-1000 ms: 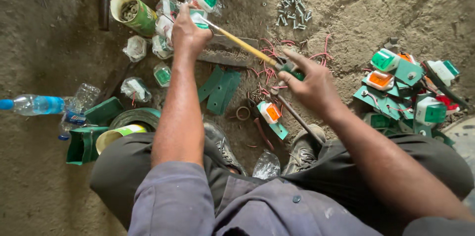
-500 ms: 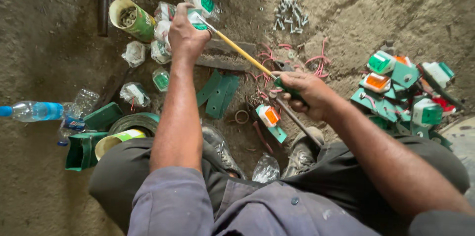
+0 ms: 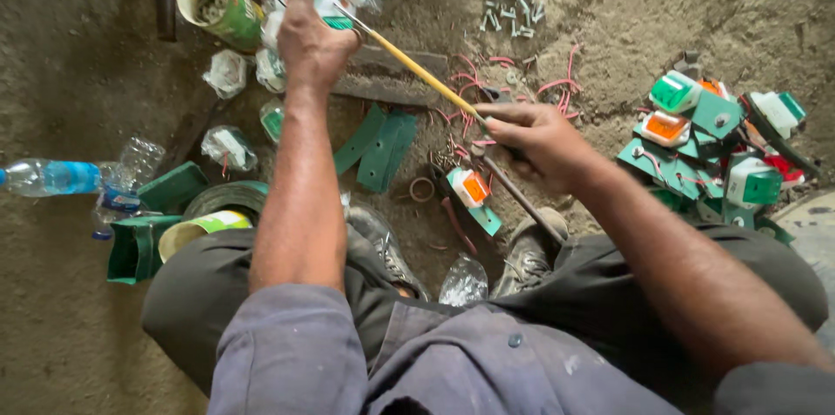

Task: The person sits on the ground and assembles small electrical components by hand. They use a hammer to secure parts onto green plastic bases and a screwdriver to tighten screws. The person handles multiple components one at a time, placing finished units aside.

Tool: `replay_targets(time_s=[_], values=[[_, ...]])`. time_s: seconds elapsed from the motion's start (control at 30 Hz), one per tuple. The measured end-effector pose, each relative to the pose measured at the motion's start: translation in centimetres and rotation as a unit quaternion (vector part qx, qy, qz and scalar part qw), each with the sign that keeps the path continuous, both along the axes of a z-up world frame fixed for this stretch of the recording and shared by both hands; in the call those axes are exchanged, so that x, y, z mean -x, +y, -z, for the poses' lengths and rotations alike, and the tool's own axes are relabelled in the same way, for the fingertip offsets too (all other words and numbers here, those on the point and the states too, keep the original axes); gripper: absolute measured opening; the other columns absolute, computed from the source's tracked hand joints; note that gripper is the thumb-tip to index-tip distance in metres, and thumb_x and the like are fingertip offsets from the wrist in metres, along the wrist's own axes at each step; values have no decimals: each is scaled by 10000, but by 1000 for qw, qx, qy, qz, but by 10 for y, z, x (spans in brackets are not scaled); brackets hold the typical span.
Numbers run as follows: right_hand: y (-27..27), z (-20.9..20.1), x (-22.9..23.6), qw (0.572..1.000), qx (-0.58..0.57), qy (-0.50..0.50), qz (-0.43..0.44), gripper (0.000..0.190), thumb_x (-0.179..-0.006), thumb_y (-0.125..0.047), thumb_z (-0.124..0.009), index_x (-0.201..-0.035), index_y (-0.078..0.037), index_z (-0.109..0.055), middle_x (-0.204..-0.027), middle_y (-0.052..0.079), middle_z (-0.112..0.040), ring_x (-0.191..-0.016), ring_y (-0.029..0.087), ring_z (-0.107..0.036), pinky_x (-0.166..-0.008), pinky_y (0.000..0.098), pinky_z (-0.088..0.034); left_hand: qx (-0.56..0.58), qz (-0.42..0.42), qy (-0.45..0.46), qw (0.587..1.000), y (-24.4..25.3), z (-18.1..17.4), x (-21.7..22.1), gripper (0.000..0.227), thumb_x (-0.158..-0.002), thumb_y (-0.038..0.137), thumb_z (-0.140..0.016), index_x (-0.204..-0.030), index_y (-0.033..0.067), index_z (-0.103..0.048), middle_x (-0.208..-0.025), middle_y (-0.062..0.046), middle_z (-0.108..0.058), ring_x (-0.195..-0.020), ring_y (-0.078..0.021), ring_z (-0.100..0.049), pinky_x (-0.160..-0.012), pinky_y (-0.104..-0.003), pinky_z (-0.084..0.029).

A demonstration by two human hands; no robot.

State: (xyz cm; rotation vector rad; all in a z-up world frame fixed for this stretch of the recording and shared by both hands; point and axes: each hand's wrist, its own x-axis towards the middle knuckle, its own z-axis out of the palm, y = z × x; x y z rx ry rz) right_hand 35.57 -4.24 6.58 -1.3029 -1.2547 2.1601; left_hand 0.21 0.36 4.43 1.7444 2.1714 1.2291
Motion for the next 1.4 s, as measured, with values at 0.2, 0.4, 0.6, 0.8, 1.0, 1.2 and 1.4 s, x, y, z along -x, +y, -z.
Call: replay_targets(time_s=[0.2, 0.4, 0.6, 0.8, 1.0, 1.2, 1.4], values=[[10, -28, -9, 992, 115, 48, -6, 395, -974, -283, -652, -1351, -177, -701, -713, 5, -585, -477, 60, -447, -364, 219, -303, 38, -42, 27, 998, 9, -3, -10, 601, -688, 204, -892, -1198, 125, -585, -1034, -125, -742, -928, -340, -724, -772, -447, -571], [28, -75, -37, 908, -184, -340, -161, 377, -947, -341, -650, -1287, -215, -755, -879, 116, -740, -735, 223, -628, -658, 403, -527, 373, 2, -92, 923, -10, 59, -30, 766, -572, 189, -924, -1227, 25, -562, -1073, -161, -720, -943, -263, -726, -808, -397, -603], [18, -67, -41, 824, -287, -462, -158, 419, -954, -455, -634, -1297, -230, -722, -1175, 166, -722, -1061, 353, -685, -912, 484, -519, 551, -39, -207, 808, -71, 147, -75, 642, -593, 295, -924, -1072, -79, -718, -1152, -233, -761, -1013, -325, -759, -828, -482, -621], [17, -69, -37, 812, -334, -461, -127, 363, -983, -430, -615, -1267, -239, -736, -1101, 190, -738, -1024, 375, -690, -903, 495, -517, 559, -169, -203, 786, -111, 159, -108, 734, -605, 349, -970, -1179, -31, -715, -1255, -216, -705, -1144, -325, -701, -979, -415, -563], [17, -75, -43, 803, -369, -454, -113, 364, -1008, -461, -618, -1245, -221, -755, -1066, 210, -733, -1018, 388, -681, -903, 498, -515, 626, -161, -167, 745, -123, 165, -113, 746, -609, 370, -974, -1200, -3, -715, -1291, -184, -690, -1163, -306, -696, -982, -417, -567], [20, -75, -44, 796, -374, -463, -111, 360, -1015, -447, -606, -1247, -202, -733, -1023, 188, -746, -994, 369, -690, -892, 511, -502, 672, -91, -125, 724, -141, 188, -111, 767, -576, 434, -974, -1158, -11, -750, -1249, -163, -739, -1130, -275, -729, -965, -399, -578], [17, -80, -44, 804, -372, -451, -109, 357, -998, -455, -623, -1241, -223, -743, -1022, 196, -741, -998, 385, -685, -894, 506, -511, 710, -8, -4, 704, -145, 165, -117, 653, -649, 434, -950, -1153, 61, -767, -1246, -136, -727, -1135, -289, -699, -969, -420, -560]])
